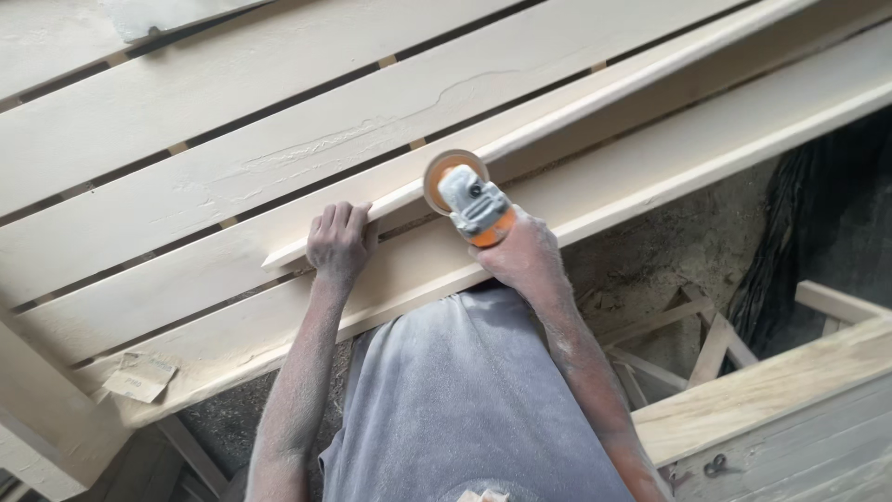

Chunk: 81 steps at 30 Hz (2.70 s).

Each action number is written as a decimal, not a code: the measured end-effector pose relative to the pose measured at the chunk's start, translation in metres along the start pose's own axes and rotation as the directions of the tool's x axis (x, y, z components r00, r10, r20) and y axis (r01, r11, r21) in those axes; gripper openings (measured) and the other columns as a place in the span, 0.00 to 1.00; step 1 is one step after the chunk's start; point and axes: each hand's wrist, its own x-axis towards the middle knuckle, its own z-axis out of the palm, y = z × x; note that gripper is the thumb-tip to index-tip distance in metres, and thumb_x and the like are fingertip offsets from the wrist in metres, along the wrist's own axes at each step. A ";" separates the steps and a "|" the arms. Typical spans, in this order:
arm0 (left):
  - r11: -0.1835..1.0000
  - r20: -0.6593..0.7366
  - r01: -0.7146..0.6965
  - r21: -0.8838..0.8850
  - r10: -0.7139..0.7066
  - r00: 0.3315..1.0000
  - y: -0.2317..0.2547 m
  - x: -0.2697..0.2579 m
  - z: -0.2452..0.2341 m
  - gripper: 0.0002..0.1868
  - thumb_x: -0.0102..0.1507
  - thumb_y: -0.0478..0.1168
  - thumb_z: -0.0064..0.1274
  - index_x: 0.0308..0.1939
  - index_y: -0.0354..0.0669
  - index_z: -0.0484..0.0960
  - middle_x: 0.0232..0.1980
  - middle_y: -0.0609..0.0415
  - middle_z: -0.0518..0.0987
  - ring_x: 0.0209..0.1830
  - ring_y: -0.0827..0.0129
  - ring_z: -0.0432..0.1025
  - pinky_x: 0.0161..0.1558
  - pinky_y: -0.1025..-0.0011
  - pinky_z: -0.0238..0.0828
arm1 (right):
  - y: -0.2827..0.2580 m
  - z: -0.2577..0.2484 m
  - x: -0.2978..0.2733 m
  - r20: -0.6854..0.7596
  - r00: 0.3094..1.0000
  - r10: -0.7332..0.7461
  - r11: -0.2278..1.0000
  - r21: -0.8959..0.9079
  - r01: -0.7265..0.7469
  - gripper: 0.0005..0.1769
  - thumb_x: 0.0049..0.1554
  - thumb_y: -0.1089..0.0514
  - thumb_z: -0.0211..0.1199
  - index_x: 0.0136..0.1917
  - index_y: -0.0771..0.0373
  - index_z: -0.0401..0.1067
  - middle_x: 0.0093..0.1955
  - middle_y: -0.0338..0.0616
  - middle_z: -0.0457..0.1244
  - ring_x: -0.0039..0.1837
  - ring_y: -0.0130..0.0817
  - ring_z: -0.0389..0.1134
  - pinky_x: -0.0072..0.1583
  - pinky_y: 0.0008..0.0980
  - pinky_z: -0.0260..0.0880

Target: The person uses an angle grinder with a sanding disc to smooth the surface of a long, light-colored wooden plank. They hold the plank steady with their left hand while moving the tool along the wood with their right hand, generating visible dust.

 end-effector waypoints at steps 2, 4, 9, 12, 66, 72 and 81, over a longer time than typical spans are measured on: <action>1.000 -0.008 0.002 0.020 -0.002 1.000 0.001 0.005 0.000 0.09 0.64 0.45 0.62 0.45 0.50 0.82 0.34 0.60 0.73 0.35 0.71 0.71 0.33 0.69 0.68 | 0.014 -0.017 0.017 -0.013 0.998 0.053 0.998 0.027 -0.053 0.32 0.46 0.47 0.77 0.59 0.62 0.70 0.50 0.46 0.70 0.52 0.36 0.74 0.57 0.40 0.77; 0.999 0.003 -0.001 0.035 0.001 1.000 0.003 0.002 -0.004 0.09 0.65 0.46 0.62 0.45 0.50 0.82 0.34 0.60 0.73 0.34 0.71 0.71 0.33 0.70 0.69 | 0.036 -0.031 0.033 -0.033 0.980 0.195 0.977 0.099 -0.191 0.34 0.45 0.47 0.78 0.59 0.63 0.70 0.51 0.46 0.70 0.52 0.35 0.74 0.54 0.39 0.80; 0.998 0.052 -0.002 0.063 -0.001 0.999 0.002 0.007 -0.005 0.08 0.66 0.46 0.60 0.45 0.51 0.83 0.33 0.61 0.73 0.34 0.73 0.71 0.32 0.71 0.68 | 0.104 -0.091 0.086 -0.170 0.932 0.320 0.931 0.241 -0.275 0.39 0.45 0.50 0.80 0.63 0.69 0.65 0.53 0.49 0.66 0.51 0.35 0.73 0.53 0.40 0.80; 0.999 0.070 0.011 0.040 -0.014 0.997 0.004 0.011 -0.005 0.09 0.68 0.48 0.61 0.44 0.49 0.83 0.32 0.60 0.73 0.33 0.72 0.70 0.32 0.71 0.67 | 0.148 -0.141 0.114 -0.264 0.908 0.324 0.912 0.343 -0.226 0.32 0.47 0.55 0.76 0.62 0.68 0.70 0.52 0.50 0.69 0.50 0.35 0.75 0.52 0.39 0.81; 0.974 0.057 0.025 0.226 -0.039 0.998 0.012 -0.001 0.008 0.11 0.69 0.52 0.61 0.42 0.53 0.81 0.31 0.60 0.71 0.33 0.71 0.70 0.34 0.69 0.67 | 0.186 -0.198 0.139 -0.197 0.973 0.122 0.982 0.167 -0.089 0.31 0.46 0.50 0.76 0.59 0.60 0.71 0.50 0.47 0.70 0.50 0.36 0.75 0.51 0.38 0.80; 0.989 0.018 0.047 0.140 -0.050 0.999 0.028 0.017 -0.009 0.15 0.64 0.53 0.64 0.35 0.48 0.82 0.30 0.58 0.75 0.32 0.70 0.72 0.32 0.69 0.67 | 0.119 -0.144 0.087 -0.157 0.978 -0.136 0.991 -0.038 0.131 0.31 0.45 0.46 0.79 0.56 0.63 0.73 0.49 0.49 0.70 0.53 0.38 0.73 0.59 0.41 0.77; 0.996 0.072 0.029 0.087 -0.035 0.997 0.094 0.073 0.002 0.11 0.64 0.49 0.63 0.40 0.47 0.82 0.35 0.58 0.77 0.35 0.71 0.72 0.36 0.69 0.70 | 0.187 -0.185 0.123 -0.136 0.987 0.083 0.995 0.067 -0.074 0.35 0.45 0.45 0.79 0.60 0.62 0.71 0.52 0.47 0.69 0.54 0.36 0.73 0.59 0.42 0.77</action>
